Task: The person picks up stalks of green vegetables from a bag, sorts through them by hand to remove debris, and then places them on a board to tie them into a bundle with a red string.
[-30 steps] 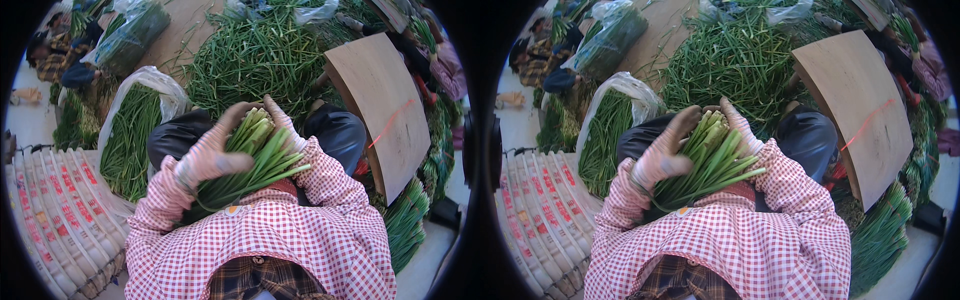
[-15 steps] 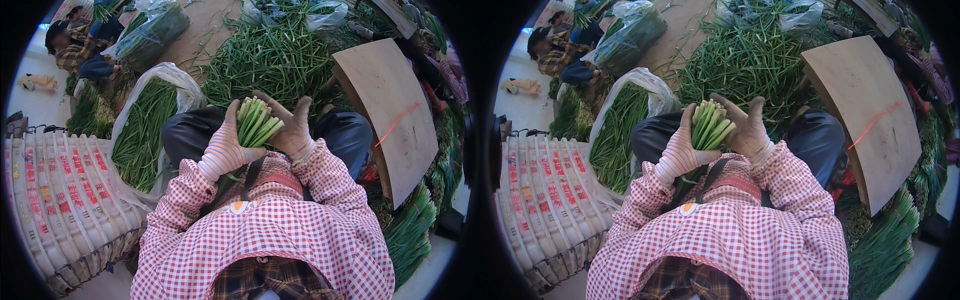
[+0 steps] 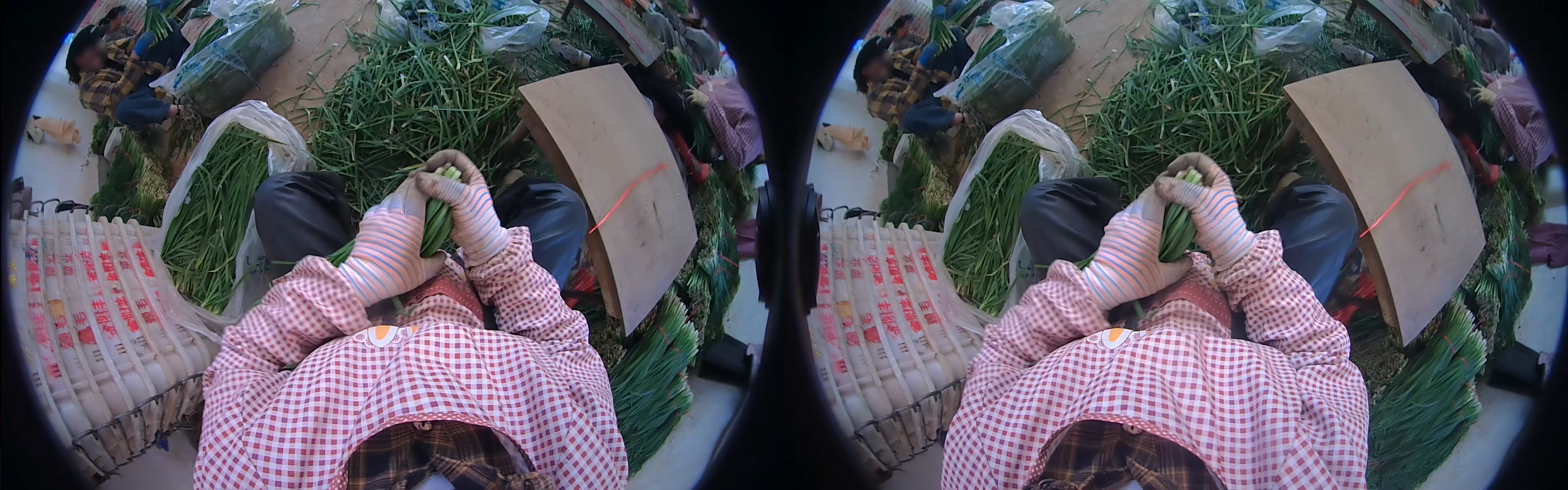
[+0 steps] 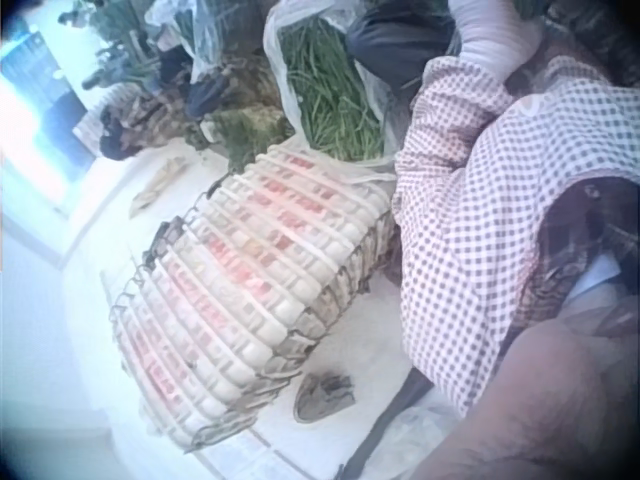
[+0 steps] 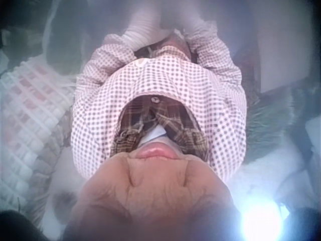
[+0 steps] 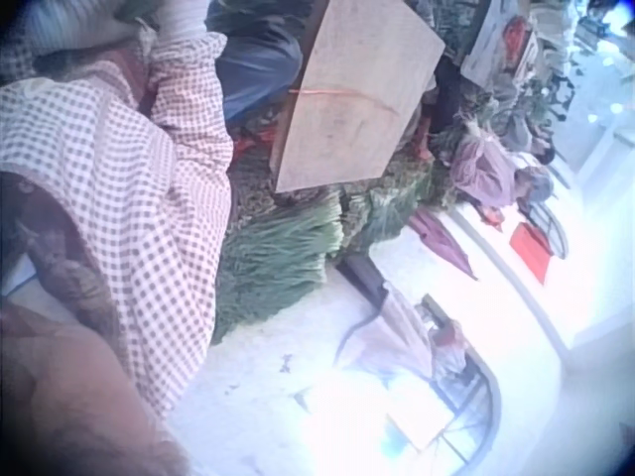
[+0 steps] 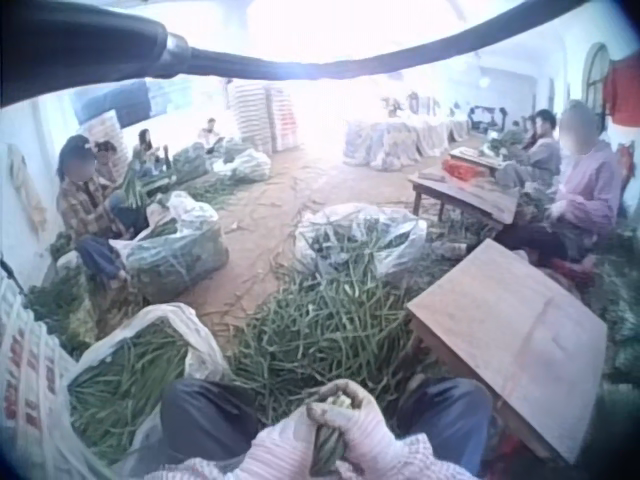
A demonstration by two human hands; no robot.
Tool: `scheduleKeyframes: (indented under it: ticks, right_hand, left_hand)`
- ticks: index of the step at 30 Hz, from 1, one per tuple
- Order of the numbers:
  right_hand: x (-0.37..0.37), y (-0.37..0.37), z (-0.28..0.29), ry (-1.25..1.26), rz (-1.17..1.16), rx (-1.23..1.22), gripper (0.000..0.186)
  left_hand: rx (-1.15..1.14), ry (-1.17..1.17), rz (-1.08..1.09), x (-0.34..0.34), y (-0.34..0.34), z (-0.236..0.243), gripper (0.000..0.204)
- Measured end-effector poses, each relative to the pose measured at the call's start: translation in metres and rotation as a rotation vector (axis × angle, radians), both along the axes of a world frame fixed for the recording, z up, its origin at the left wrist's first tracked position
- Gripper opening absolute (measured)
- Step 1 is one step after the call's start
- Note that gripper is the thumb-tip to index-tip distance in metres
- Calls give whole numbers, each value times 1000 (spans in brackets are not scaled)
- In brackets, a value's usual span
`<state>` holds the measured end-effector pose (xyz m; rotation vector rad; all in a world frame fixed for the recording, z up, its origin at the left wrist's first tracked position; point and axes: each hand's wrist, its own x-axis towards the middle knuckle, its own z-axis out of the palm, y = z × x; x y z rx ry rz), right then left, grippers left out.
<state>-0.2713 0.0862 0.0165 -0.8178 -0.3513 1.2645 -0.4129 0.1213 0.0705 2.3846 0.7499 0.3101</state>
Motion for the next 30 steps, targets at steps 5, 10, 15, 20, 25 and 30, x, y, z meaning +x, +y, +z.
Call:
scheduleKeyframes:
  ticks: [5,10,15,20,25,30]
  right_hand:
    - [61,-1,93,-323,-105,229,18]
    - [145,55,103,-868,-396,264,17]
    - [120,107,132,-1018,-113,359,18]
    - [77,111,157,-1635,-51,706,19]
    - [-25,49,152,-1988,292,1139,20]
    - [-71,30,114,-1959,555,1297,30]
  left_hand:
    - [-44,-415,-173,-39,45,77,58]
    - [-71,-815,428,-91,79,82,32]
    - [-567,-509,-427,-54,32,83,48]
    - [-1799,-726,-277,4,7,43,118]
    - [-2036,-1060,-204,-2,38,22,100]
    - [-2310,-1238,-307,-49,37,-16,69]
